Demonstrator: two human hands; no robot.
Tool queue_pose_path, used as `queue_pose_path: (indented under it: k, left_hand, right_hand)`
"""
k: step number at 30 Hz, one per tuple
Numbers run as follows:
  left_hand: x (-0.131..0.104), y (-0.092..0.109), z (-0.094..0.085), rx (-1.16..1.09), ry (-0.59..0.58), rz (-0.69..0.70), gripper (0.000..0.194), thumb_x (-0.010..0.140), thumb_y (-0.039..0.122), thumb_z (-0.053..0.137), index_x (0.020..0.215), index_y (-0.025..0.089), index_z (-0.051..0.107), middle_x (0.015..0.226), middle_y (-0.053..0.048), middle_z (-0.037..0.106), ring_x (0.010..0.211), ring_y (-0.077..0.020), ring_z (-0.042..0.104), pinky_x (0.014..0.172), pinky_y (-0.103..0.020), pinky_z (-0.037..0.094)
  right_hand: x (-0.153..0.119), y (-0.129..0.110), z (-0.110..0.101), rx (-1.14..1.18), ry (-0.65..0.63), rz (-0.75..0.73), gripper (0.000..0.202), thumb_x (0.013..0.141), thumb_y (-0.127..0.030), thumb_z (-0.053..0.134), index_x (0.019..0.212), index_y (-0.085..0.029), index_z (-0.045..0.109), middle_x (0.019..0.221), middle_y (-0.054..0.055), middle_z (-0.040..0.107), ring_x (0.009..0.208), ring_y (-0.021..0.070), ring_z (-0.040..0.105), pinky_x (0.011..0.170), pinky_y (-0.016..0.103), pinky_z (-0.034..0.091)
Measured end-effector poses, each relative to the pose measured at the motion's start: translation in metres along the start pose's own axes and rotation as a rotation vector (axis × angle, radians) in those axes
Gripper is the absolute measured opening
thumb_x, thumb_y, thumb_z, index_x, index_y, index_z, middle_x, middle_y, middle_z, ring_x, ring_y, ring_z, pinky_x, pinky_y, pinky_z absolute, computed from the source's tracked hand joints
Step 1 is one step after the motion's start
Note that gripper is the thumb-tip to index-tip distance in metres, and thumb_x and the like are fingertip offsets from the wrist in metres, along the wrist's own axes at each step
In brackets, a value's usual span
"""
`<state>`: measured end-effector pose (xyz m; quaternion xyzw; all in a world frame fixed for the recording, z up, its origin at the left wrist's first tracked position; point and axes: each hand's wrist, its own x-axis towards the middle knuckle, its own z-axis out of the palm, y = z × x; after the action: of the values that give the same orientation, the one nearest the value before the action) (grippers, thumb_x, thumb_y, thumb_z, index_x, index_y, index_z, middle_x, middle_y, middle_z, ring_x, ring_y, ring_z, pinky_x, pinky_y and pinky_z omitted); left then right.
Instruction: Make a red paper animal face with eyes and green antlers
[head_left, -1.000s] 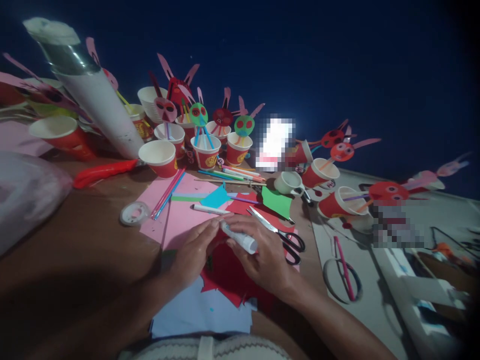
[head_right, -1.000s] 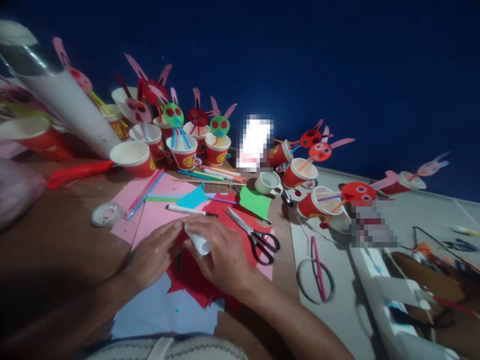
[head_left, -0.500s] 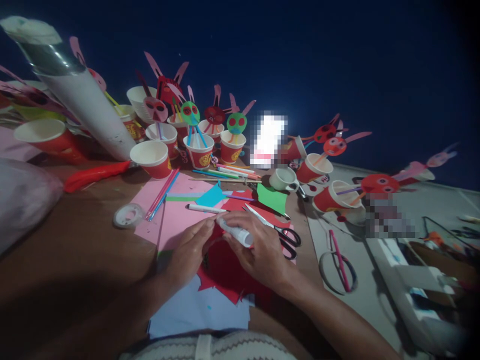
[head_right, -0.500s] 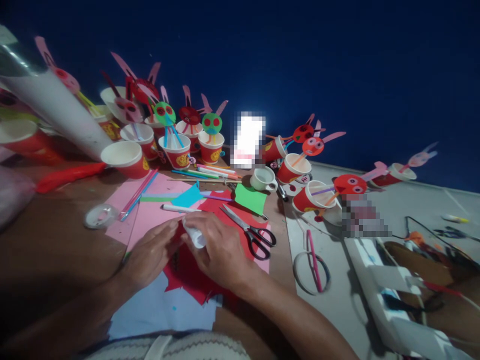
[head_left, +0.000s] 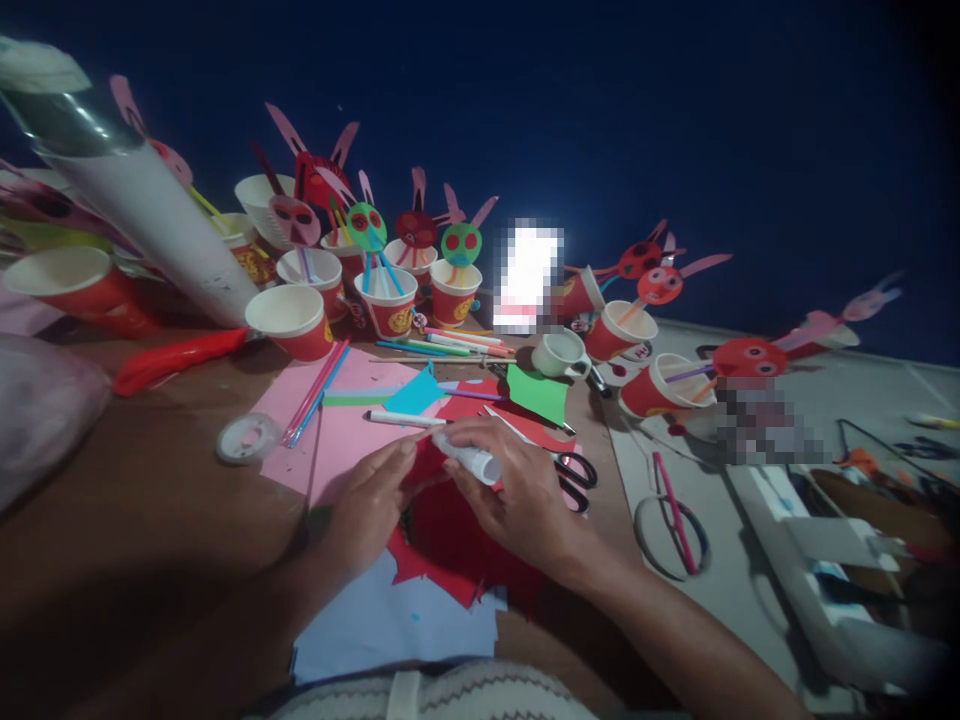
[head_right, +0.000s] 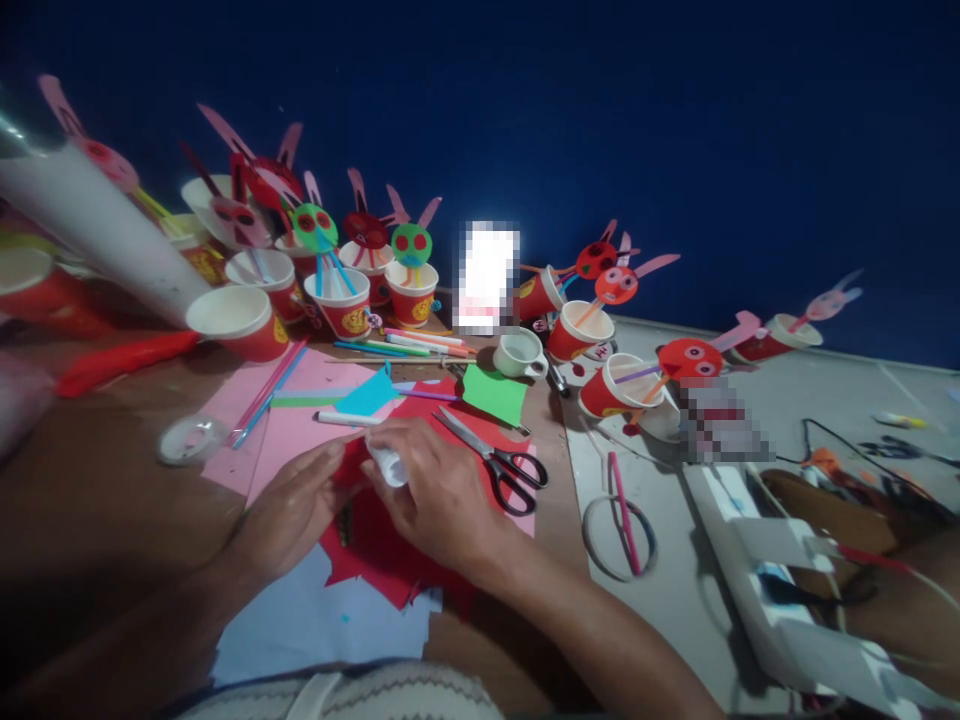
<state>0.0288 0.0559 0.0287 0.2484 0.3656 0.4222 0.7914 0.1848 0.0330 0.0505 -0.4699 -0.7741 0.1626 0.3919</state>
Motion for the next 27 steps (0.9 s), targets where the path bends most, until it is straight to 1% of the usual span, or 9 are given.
queue_pose_path:
  k: [4,6,10,16,19,22,25,27]
  left_hand:
    - [0.0,0.001,0.0,-0.045,0.027,-0.011,0.016,0.076,0.024,0.066,0.089,0.015,0.07,0.095,-0.008,0.072,0.1,-0.0253,0.062,0.09,-0.037,0.048]
    - [0.0,0.001,-0.001,-0.058,0.026,-0.011,0.016,0.078,0.023,0.064,0.09,0.014,0.07,0.095,-0.008,0.072,0.1,-0.025,0.062,0.091,-0.037,0.047]
    - [0.001,0.003,-0.001,-0.097,-0.04,-0.019,0.02,0.082,0.022,0.059,0.098,0.014,0.069,0.101,-0.009,0.07,0.103,-0.0251,0.061,0.093,-0.038,0.046]
    - [0.004,0.008,0.001,-0.134,-0.074,-0.044,0.025,0.085,0.019,0.054,0.105,0.013,0.067,0.103,-0.009,0.07,0.103,-0.0252,0.061,0.095,-0.039,0.045]
    - [0.006,0.01,-0.001,-0.167,-0.104,-0.037,0.026,0.088,0.018,0.049,0.105,0.012,0.067,0.105,-0.009,0.069,0.104,-0.0241,0.06,0.095,-0.038,0.045]
    - [0.008,0.01,-0.004,-0.171,-0.103,-0.031,0.027,0.09,0.018,0.045,0.105,0.011,0.066,0.105,-0.01,0.069,0.106,-0.0234,0.059,0.094,-0.037,0.046]
    - [0.008,0.01,-0.005,-0.151,-0.095,-0.037,0.027,0.09,0.019,0.044,0.105,0.012,0.066,0.105,-0.01,0.069,0.106,-0.0236,0.059,0.092,-0.037,0.047]
    - [0.008,0.009,-0.006,-0.132,-0.085,-0.021,0.026,0.089,0.02,0.046,0.104,0.013,0.067,0.105,-0.009,0.069,0.105,-0.0239,0.059,0.09,-0.037,0.048]
  right_hand:
    - [0.0,0.0,-0.001,-0.005,0.01,-0.007,0.021,0.086,-0.017,0.052,0.107,-0.021,0.05,0.104,0.008,0.065,0.097,0.0181,0.06,0.082,0.031,0.049]
    - [-0.001,0.001,-0.001,-0.005,0.009,-0.004,0.022,0.086,-0.017,0.052,0.107,-0.021,0.05,0.104,0.007,0.064,0.097,0.018,0.06,0.083,0.031,0.049]
    - [-0.002,0.003,0.0,-0.026,-0.008,-0.001,0.023,0.085,-0.018,0.052,0.108,-0.021,0.051,0.105,0.008,0.064,0.098,0.019,0.06,0.083,0.032,0.049]
    - [-0.002,0.007,0.002,-0.036,-0.013,0.023,0.02,0.086,-0.018,0.052,0.105,-0.02,0.052,0.102,0.008,0.065,0.095,0.0195,0.061,0.078,0.031,0.05]
    - [0.001,0.006,-0.003,0.036,0.017,0.029,0.02,0.086,-0.019,0.052,0.105,-0.02,0.053,0.102,0.007,0.065,0.096,0.0187,0.06,0.08,0.032,0.049]
    - [0.004,0.004,-0.01,0.093,0.086,0.041,0.018,0.085,-0.017,0.054,0.103,-0.02,0.054,0.1,0.005,0.064,0.094,0.0155,0.06,0.082,0.028,0.047]
    - [0.006,0.002,-0.014,0.094,0.127,0.06,0.016,0.084,-0.015,0.055,0.1,-0.021,0.056,0.096,0.002,0.064,0.089,0.0127,0.06,0.08,0.024,0.047]
    - [0.005,0.001,-0.015,0.098,0.131,0.063,0.017,0.084,-0.015,0.055,0.1,-0.021,0.056,0.097,0.002,0.063,0.089,0.0126,0.06,0.08,0.024,0.047]
